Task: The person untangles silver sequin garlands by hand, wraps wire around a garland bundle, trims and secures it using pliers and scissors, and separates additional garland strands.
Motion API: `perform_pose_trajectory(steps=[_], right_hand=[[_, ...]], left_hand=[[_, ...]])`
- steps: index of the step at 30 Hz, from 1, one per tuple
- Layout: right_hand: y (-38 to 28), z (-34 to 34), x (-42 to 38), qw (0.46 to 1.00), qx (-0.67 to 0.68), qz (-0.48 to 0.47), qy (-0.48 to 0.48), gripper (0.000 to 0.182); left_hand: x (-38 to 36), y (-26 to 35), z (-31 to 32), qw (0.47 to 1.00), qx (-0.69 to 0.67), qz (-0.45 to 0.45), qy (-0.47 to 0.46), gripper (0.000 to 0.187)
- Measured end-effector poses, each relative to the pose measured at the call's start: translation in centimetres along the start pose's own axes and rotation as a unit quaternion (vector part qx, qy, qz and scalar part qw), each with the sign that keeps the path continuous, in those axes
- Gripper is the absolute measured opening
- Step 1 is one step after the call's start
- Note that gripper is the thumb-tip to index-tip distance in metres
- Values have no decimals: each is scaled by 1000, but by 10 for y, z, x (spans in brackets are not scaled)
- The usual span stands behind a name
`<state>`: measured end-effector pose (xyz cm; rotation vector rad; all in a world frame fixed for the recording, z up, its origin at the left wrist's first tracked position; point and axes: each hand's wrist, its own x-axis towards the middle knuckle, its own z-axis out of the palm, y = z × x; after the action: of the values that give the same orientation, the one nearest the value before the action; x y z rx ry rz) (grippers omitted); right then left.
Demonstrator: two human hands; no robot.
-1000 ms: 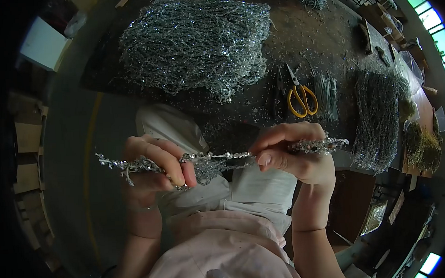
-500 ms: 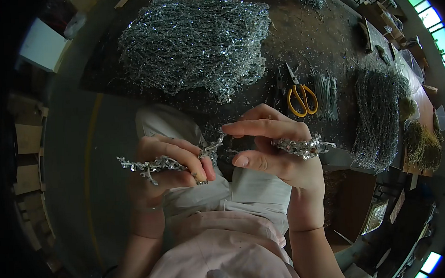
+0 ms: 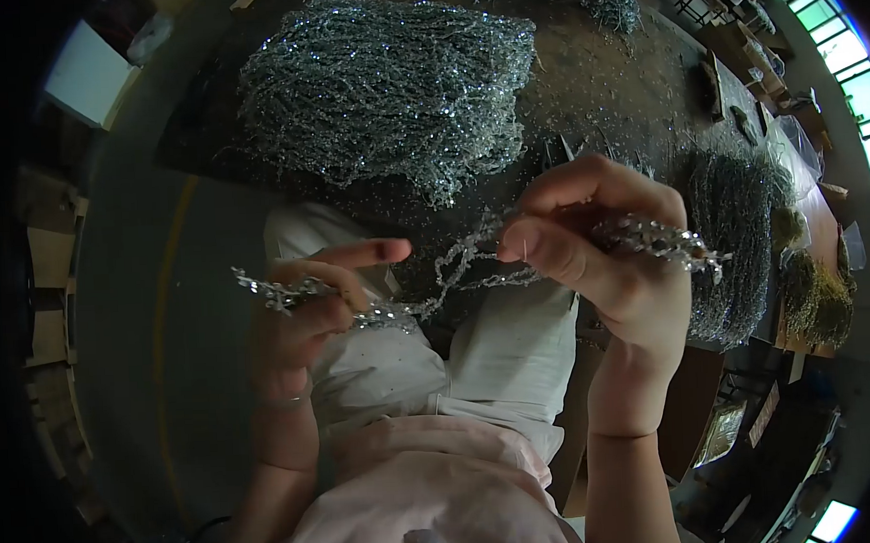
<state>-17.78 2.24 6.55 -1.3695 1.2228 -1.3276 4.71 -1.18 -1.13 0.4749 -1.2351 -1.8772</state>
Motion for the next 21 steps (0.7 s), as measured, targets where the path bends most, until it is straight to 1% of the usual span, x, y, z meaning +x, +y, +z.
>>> perform_pose_trajectory(steps=[1,2,3,4,6,7,8,10,11,12,13,14,15,16,17,19,21], right_hand=[[-6,0,4,1000,-10,-12,-1,15],[-11,1,10,999,-19,-26,-3,14],[-16,-4,17,995,-72,-56,-31,13],[-23,-7,25,995,-73,-62,-35,13],[-35,-11,43,998,-15,-46,-30,16],[-33,-17,60,992,1,-113,-58,16],[-39,-23,74,991,-1,-118,-63,16],[-61,-22,97,987,96,-121,-44,13],[-71,-16,105,986,95,-126,-48,13],[-80,-9,111,981,95,-165,-18,15],[-85,-4,116,974,95,-203,12,18],[-86,-13,119,974,92,-207,11,18],[-89,-44,132,975,90,-203,16,18],[-91,-60,146,976,88,-199,21,18],[-92,-68,164,977,86,-195,26,18],[-91,-59,185,979,82,-186,35,18],[-88,-50,207,980,81,-176,43,18]], left_hand=[[-5,-4,-9,999,-34,26,27,12],[-12,-4,-18,999,-35,31,28,12],[-18,-2,-28,998,-60,8,1,12],[-23,-2,-34,996,-84,-14,-27,14],[-30,-8,-38,995,-89,-15,-39,16],[-33,-9,-38,994,-97,-22,-52,18],[-37,-7,-33,994,-96,-16,-51,18],[-42,-3,-23,994,-109,20,-13,20],[-46,-3,-26,994,-107,26,-13,20],[-49,-8,-33,992,-91,-89,-1,21],[-53,-14,-38,976,-74,-205,11,21],[-58,-22,-40,977,-74,-200,9,21],[-63,-32,-42,976,-92,-196,4,23],[-67,-39,-44,975,-109,-191,-1,25],[-69,-44,-44,976,-110,-187,-5,25],[-70,-48,-45,969,-116,-214,-27,26],[-66,-47,-42,969,-119,-214,-38,27]])
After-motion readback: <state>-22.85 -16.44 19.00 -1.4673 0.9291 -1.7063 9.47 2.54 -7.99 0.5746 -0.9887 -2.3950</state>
